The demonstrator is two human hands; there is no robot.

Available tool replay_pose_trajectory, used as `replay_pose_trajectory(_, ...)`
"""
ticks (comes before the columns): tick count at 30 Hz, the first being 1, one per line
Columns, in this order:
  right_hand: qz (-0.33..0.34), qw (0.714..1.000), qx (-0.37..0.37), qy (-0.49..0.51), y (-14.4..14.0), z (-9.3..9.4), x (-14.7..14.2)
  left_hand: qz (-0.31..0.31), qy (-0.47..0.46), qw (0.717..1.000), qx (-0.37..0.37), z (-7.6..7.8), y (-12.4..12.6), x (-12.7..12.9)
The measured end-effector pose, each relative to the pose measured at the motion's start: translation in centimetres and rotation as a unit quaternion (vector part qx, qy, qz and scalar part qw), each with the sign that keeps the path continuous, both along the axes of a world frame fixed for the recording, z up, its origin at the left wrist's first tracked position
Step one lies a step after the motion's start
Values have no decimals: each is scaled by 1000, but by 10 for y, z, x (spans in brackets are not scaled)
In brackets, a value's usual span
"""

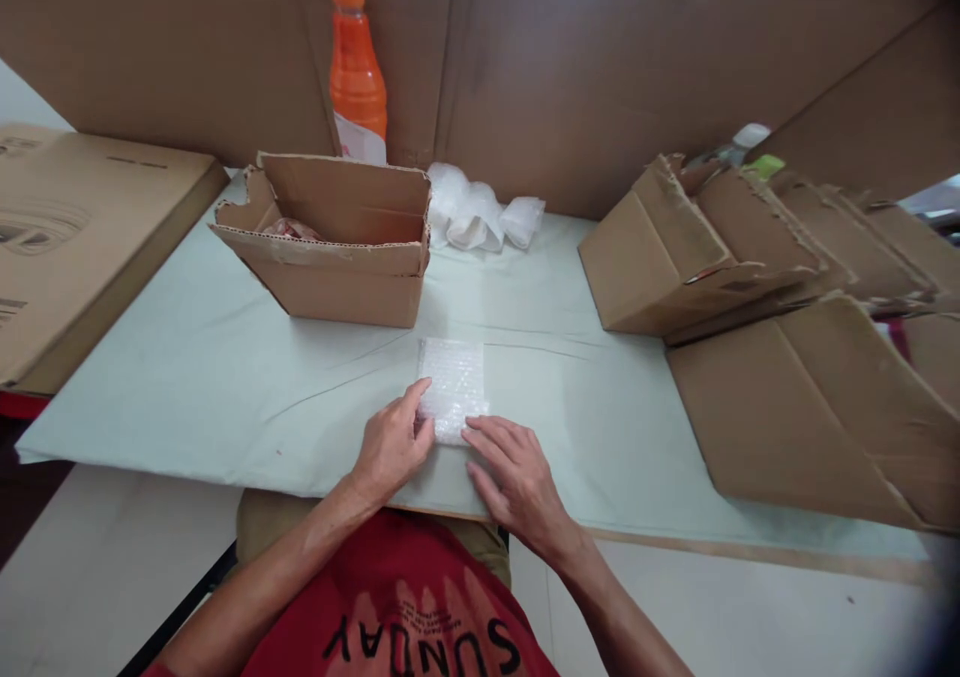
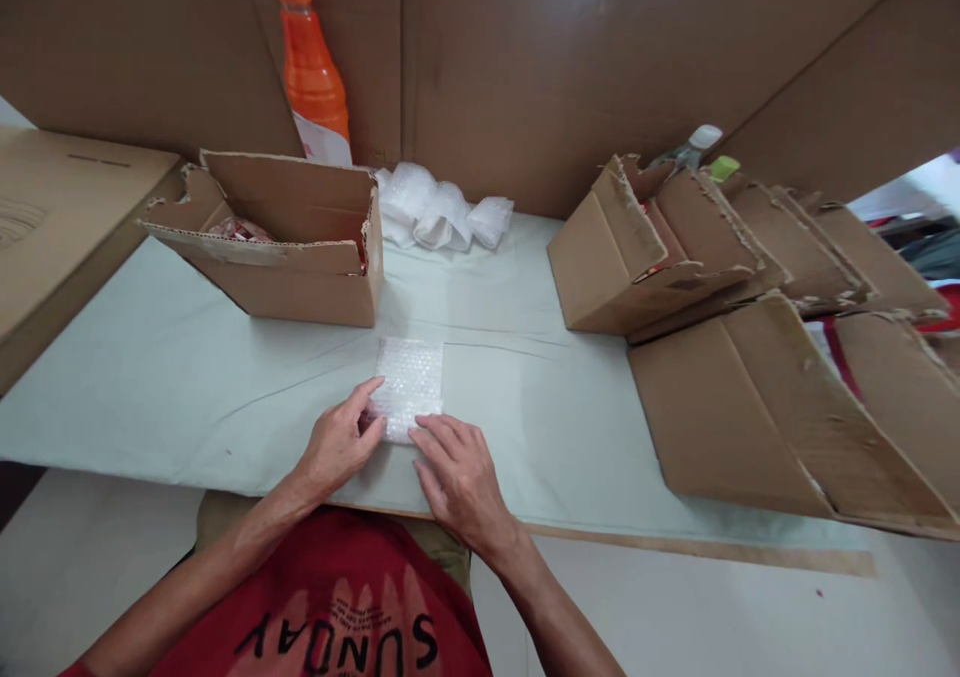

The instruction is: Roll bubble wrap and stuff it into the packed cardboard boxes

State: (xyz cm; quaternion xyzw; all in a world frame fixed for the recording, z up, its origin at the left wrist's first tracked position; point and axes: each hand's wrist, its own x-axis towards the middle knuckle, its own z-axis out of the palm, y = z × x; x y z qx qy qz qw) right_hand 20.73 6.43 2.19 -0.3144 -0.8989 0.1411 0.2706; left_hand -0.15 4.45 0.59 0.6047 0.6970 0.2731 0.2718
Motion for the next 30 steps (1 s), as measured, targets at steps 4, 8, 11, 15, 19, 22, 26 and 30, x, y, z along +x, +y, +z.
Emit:
replay_pose_trajectory(4,14,998,13,-65,11,-16,-4,3,15,998,68,-2,-3,-1)
replay_pose_trajectory(8,8,999,31,-38,16,-23,-6,-55,45,973,220,1,-16,-6)
replay_pose_trajectory(11,0,1000,1,5,15,-20,-8,-120,51,963,236,4,-24,-9)
replay_pose_trajectory(15,-23,990,-132,43,12,-12,-10,-109,7,974,198,5,-28,-11)
replay_pose_trajectory(19,-87,985,-132,71,8,-7,-7,-69,12,985,160,3,-24,-10)
replay_pose_trajectory(22,-109,990,-34,80,2,-2,-3,-40,22,989,141,-1,-19,-8)
replay_pose_trajectory(26,-26,1000,13,11,-3,-2,-5,-27,35,990,135,-3,-11,-7)
replay_pose_trajectory(30,-1,998,37,-57,5,-14,-15,-12,36,991,130,-2,-6,-7)
